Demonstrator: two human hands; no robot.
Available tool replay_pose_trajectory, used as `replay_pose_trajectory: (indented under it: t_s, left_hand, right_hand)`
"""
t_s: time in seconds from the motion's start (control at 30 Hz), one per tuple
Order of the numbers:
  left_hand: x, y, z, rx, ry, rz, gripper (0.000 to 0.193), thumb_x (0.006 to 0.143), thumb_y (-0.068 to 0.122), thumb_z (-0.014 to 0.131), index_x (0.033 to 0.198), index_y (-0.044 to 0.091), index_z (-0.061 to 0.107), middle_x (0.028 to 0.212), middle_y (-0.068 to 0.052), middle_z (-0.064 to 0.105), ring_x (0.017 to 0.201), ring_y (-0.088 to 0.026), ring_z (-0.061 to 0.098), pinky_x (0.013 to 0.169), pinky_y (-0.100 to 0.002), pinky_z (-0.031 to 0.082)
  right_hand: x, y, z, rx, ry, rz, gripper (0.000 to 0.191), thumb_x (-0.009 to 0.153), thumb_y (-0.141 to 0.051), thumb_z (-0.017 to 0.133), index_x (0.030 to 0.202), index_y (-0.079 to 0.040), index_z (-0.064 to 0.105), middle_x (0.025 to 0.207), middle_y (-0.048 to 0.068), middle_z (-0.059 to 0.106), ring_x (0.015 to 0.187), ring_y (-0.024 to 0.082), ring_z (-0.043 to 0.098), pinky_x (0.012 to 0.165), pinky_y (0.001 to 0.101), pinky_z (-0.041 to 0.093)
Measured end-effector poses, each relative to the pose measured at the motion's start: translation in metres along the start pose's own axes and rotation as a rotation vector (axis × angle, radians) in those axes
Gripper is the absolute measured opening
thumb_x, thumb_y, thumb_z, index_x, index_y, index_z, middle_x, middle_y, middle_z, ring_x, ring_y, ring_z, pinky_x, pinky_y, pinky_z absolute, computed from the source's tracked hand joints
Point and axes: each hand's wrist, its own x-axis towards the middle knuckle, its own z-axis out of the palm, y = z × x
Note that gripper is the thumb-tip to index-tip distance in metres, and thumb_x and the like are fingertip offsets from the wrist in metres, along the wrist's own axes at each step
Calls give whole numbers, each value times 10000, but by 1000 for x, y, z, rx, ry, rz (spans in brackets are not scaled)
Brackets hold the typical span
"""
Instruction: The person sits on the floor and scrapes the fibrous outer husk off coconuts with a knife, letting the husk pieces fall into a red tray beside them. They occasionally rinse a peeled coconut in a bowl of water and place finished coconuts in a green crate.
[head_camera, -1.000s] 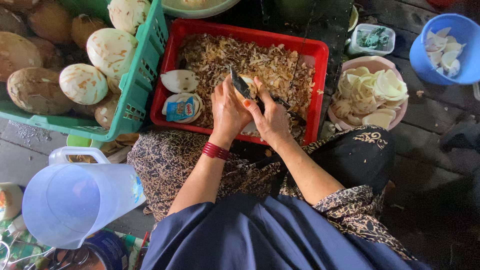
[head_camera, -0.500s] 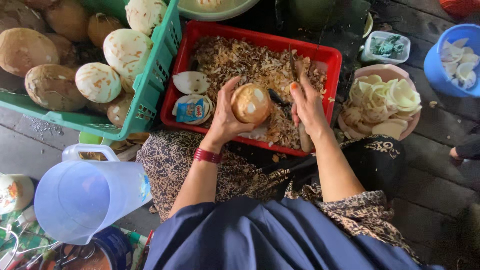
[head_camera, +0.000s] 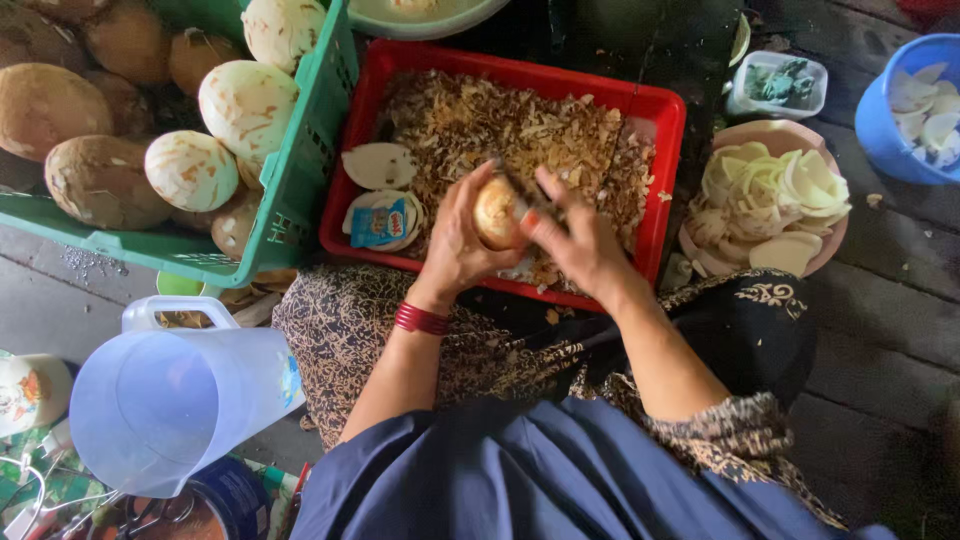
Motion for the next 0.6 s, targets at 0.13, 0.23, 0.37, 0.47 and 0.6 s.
replay_pose_trajectory:
  t_s: [0.13, 0.23, 0.37, 0.47, 0.6]
  left_hand:
    - [-1, -1, 13, -3, 68, 63, 918, 766, 286, 932, 1536, 113, 463, 1454, -167, 577, 1345, -349, 596, 1140, -437, 519]
    - [2, -1, 11, 90, 63, 139, 989, 690, 306, 961, 1509, 98, 446, 1386, -181, 584, 1275, -380, 588, 1086, -462, 506]
    - [14, 4, 3, 169, -5, 92, 1015, 557, 254, 967, 1438, 99, 488, 1304, -169, 614, 1203, -393, 599, 1031, -482, 511]
    - [20, 8, -1, 178, -69, 24, 1029, 438, 213, 957, 1370, 125, 532, 1232, -159, 627, 1140, -389, 608, 990, -480, 521]
    - [22, 9, 1, 232, -80, 82, 1016, 420, 239, 961, 1339, 146, 537, 1219, -137, 659, 1122, -396, 599, 963, -485, 514]
  right_hand:
    - [-8, -30, 3, -273, -18, -70, 924, 947, -628, 589, 1616, -101, 231, 1275, 293, 678, 671, 363, 745, 595, 431, 628]
    - [-5, -46, -5, -391, -92, 93, 863, 965, -577, 620, 1635, -174, 255, 845, 191, 764, 665, 356, 738, 606, 460, 606]
    - [-3, -55, -18, -514, -138, 69, 829, 941, -590, 628, 1613, -233, 297, 665, 151, 718, 595, 332, 727, 576, 462, 596]
    - [-4, -50, -18, -609, -54, 3, 766, 945, -583, 629, 1580, -247, 366, 726, 139, 731, 606, 336, 727, 556, 470, 591]
    - [-2, -35, -3, -514, -25, 43, 709, 988, -559, 608, 1564, -191, 419, 787, 161, 737, 663, 333, 740, 580, 466, 598]
